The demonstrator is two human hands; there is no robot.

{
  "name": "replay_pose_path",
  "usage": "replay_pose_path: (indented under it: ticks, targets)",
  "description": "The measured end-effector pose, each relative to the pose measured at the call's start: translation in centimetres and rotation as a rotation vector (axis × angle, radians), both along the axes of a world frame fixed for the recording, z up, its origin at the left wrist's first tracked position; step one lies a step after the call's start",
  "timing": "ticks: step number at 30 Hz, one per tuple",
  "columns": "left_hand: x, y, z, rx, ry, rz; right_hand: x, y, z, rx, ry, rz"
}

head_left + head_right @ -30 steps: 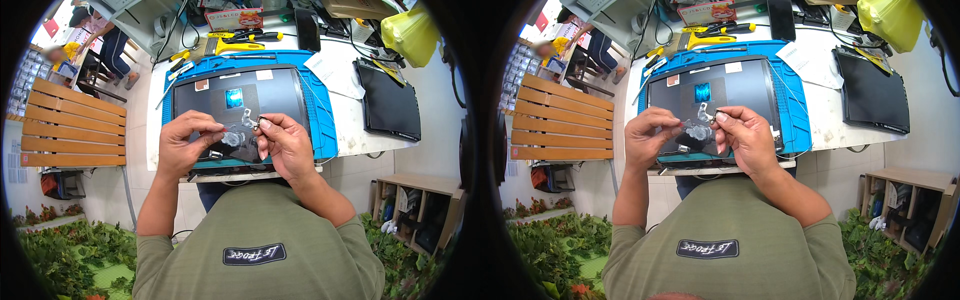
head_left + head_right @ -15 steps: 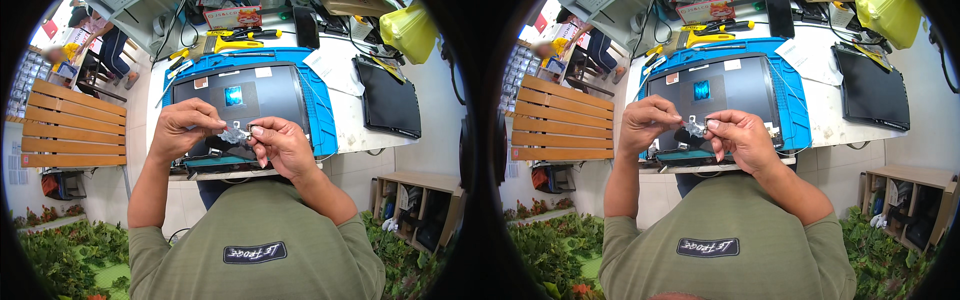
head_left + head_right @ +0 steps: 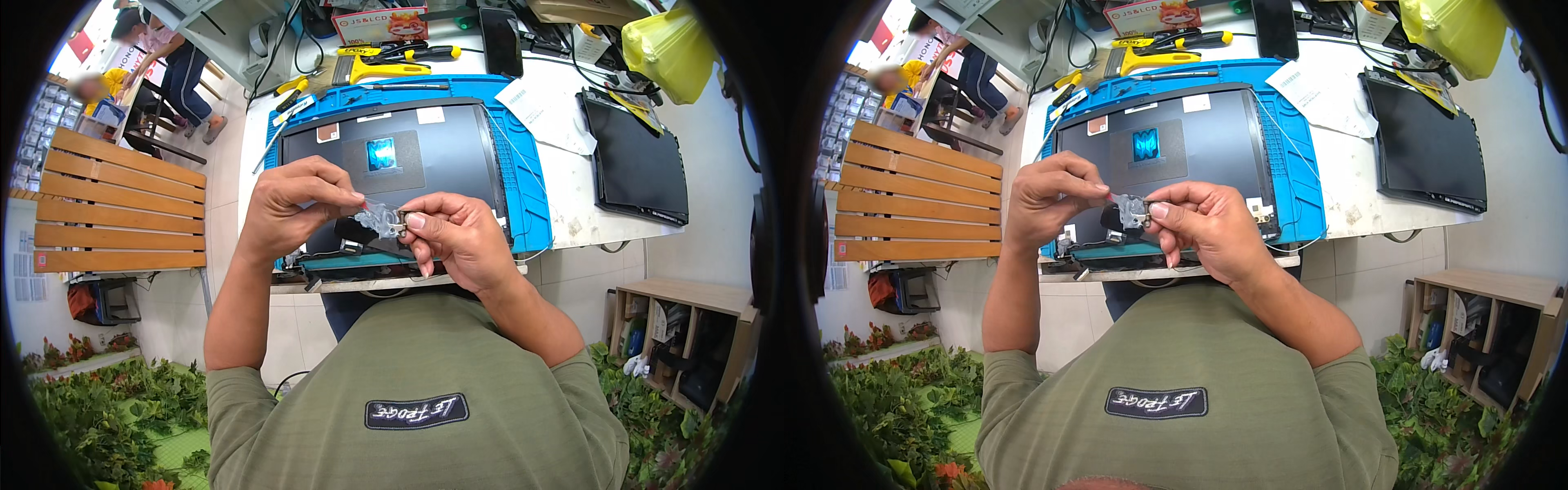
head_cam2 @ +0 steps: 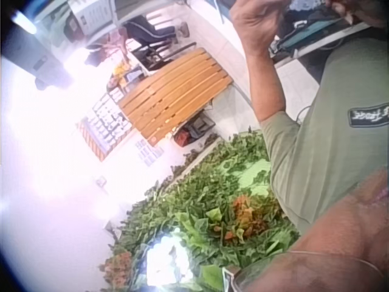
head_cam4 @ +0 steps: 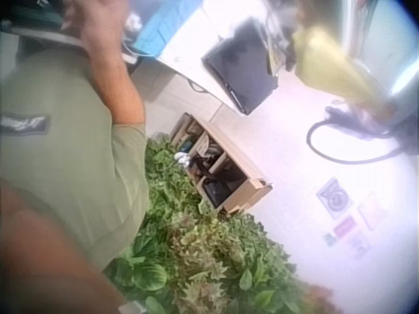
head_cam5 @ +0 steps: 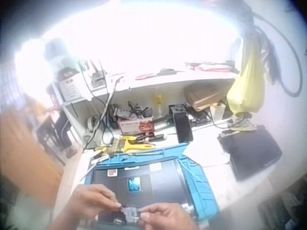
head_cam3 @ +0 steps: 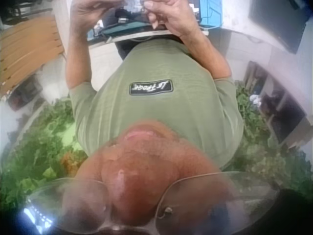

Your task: The person is repairing a laptop by handling internal components and wires on an anti-static mat, then uses a screwdriver to fasten a small circuit board into the device.

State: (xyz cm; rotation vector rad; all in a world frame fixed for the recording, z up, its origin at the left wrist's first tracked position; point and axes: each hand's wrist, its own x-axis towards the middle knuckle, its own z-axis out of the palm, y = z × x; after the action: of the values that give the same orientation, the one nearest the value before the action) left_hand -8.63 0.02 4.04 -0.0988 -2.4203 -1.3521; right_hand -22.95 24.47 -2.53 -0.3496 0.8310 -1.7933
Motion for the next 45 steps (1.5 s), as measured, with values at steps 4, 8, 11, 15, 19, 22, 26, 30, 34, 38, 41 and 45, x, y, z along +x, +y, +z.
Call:
replay_pose_path:
  ticks: [4, 8, 11, 15, 19, 22, 26, 30, 34, 38, 41, 45]
  targets:
    - [0.3, -0.6, -0.4, 0.004, -0.001, 0.023, 0.0, -0.1, 0.6, 0.021, 0.056, -0.035]
    - [0.5, -0.9, -0.4, 0.025, 0.030, 0.070, -0.3, -0.2, 0.9, 0.054, 0.147, -0.066]
    - [0.6, -0.4, 0.3, -0.038, 0.022, 0.077, -0.5, -0.2, 1.0, 0.070, 0.176, -0.077]
    - [0.4, 0.9, 0.8, -0.056, 0.001, 0.110, -0.5, -0.4, 0.9, 0.080, 0.180, -0.068]
    - [0.8, 1.7, 0.5, -0.095, -0.013, 0.160, -0.4, -0.5, 1.0, 0.115, 0.244, -0.076]
    - [0.8, 1.8, 0.1, -0.216, 0.058, 0.146, -0.4, -0.5, 1.1, 0.127, 0.281, -0.084]
    - [1.3, 2.2, 0.0, -0.208, 0.030, 0.142, -0.3, -0.6, 1.1, 0.127, 0.303, -0.095]
    - [1.5, 2.4, 0.2, -0.203, 0.039, 0.169, -0.2, -0.7, 1.0, 0.125, 0.301, -0.100]
    - [1.1, 2.3, -0.1, -0.222, 0.106, 0.214, -0.2, -0.8, 0.9, 0.126, 0.328, -0.102]
    - [1.3, 2.8, -0.6, -0.172, 0.033, 0.215, -0.2, -0.6, 0.7, 0.128, 0.331, -0.109]
    - [1.6, 2.9, -0.9, -0.177, 0.030, 0.211, -0.2, -0.6, 0.6, 0.136, 0.331, -0.119]
    - [1.9, 3.9, -1.6, -0.158, 0.057, 0.270, 0.0, -0.8, 0.6, 0.125, 0.315, -0.139]
